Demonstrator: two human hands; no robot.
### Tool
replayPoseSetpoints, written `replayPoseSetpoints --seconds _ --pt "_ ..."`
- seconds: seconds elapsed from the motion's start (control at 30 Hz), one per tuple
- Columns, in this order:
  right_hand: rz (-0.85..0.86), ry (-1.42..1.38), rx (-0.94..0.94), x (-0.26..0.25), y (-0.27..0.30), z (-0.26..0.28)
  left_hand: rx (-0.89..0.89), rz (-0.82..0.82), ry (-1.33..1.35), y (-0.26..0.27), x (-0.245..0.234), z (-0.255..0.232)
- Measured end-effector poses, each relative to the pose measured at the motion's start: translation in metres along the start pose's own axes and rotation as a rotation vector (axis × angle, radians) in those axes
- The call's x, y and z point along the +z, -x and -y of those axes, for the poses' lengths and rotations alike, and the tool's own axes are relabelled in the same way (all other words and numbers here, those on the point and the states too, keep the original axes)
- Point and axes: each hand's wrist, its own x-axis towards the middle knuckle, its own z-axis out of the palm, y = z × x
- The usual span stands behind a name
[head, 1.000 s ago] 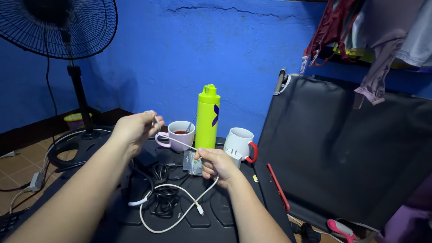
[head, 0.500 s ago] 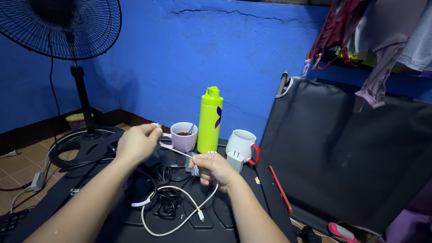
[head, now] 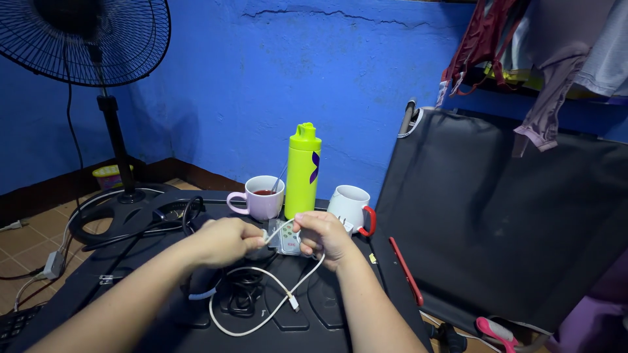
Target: The person wraps and coils black cables by hand, takes push-up handles from a bag and places them on the floor, moves a keyboard, and untangles and coils a white charging cable by hand.
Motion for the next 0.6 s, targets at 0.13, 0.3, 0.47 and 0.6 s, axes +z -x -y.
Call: replayPoseSetpoints --seconds 0.13,0.3,0.47,0.6 --pt "-0.045 -0.059 -0.061 -0.010 -0.004 -0.003 0.075 0.127 0.259 -0.003 0.006 -0.009" --pt "-0.051 -0.141 -0.075 -0.025 -0.007 -0.009 0.355 0.324 0.671 -0.003 0.024 -0.032" --pt "0.135 -0.296 -0.117 -0.058 -0.011 -0.017 0.453 0.434 0.768 0.011 0.022 -0.067" --pt "0.087 -0.332 -0.074 -0.064 -0.007 -0.012 0.623 0.376 0.726 0.017 0.005 -0.093"
